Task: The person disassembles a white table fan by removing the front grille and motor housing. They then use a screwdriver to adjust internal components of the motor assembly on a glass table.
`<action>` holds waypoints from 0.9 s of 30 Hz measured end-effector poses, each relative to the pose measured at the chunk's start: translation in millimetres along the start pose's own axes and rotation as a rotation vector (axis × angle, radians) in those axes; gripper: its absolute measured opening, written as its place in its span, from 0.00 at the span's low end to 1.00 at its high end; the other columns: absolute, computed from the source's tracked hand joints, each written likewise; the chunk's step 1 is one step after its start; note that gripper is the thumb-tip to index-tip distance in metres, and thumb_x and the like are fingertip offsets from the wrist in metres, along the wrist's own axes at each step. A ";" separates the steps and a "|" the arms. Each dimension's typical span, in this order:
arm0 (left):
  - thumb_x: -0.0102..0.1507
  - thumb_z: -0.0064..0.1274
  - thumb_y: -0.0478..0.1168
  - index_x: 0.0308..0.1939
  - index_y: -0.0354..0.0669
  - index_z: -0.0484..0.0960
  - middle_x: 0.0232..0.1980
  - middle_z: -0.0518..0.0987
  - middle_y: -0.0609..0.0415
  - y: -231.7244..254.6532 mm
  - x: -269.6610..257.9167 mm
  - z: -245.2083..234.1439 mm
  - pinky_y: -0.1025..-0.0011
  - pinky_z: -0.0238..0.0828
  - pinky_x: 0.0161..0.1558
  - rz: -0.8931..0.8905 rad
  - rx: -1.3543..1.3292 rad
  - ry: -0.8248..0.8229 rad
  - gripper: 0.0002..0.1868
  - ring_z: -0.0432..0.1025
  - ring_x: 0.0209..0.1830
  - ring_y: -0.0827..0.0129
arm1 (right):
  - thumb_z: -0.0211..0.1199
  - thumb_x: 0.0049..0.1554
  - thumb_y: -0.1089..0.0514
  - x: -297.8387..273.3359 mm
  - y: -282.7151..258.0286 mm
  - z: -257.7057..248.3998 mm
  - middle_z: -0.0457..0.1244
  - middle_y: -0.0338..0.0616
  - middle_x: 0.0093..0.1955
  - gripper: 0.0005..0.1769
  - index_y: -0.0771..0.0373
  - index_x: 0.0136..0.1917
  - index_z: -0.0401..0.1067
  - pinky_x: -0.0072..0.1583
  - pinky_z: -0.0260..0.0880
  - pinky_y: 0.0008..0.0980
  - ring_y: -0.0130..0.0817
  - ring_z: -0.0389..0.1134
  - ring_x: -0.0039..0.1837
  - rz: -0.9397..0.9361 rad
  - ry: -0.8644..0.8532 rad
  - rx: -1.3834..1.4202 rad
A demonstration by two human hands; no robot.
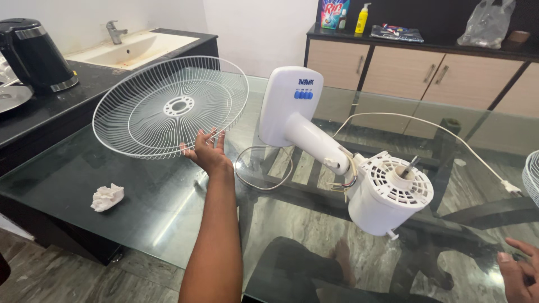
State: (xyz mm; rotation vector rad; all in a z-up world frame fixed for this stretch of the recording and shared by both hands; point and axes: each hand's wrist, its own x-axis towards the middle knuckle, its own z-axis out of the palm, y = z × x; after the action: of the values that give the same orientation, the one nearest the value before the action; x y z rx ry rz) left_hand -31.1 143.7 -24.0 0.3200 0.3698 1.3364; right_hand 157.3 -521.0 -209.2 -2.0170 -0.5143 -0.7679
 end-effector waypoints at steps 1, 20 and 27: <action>0.51 0.45 0.28 0.78 0.59 0.34 0.74 0.58 0.33 -2.3 2.7 -1.8 0.50 0.79 0.58 -0.002 -0.001 0.029 0.56 0.72 0.64 0.44 | 0.63 0.68 0.58 -3.2 -4.2 -0.2 0.61 0.41 0.30 0.13 0.72 0.56 0.68 0.35 0.51 0.20 0.14 0.52 0.25 0.031 -0.002 -0.002; 0.47 0.45 0.26 0.78 0.55 0.42 0.68 0.62 0.38 -22.2 13.6 -18.1 0.53 0.81 0.54 -0.019 0.132 0.270 0.57 0.71 0.60 0.50 | 0.60 0.68 0.56 -2.2 -29.9 -5.8 0.58 0.36 0.22 0.19 0.70 0.67 0.66 0.35 0.50 0.23 0.17 0.53 0.27 0.085 -0.067 0.046; 0.48 0.47 0.25 0.74 0.46 0.49 0.62 0.65 0.43 -42.6 48.6 -33.2 0.57 0.77 0.41 0.009 0.262 0.360 0.49 0.71 0.48 0.56 | 0.61 0.67 0.53 1.5 -105.5 -30.0 0.64 0.51 0.29 0.20 0.63 0.69 0.70 0.40 0.62 0.39 0.40 0.63 0.31 0.158 -0.157 -0.325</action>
State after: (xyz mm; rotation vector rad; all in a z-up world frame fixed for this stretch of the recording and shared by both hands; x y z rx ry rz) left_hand 1.1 183.0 -76.0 0.2976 0.8497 1.3562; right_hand 84.1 -492.0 -132.9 -2.4009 -0.3284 -0.6303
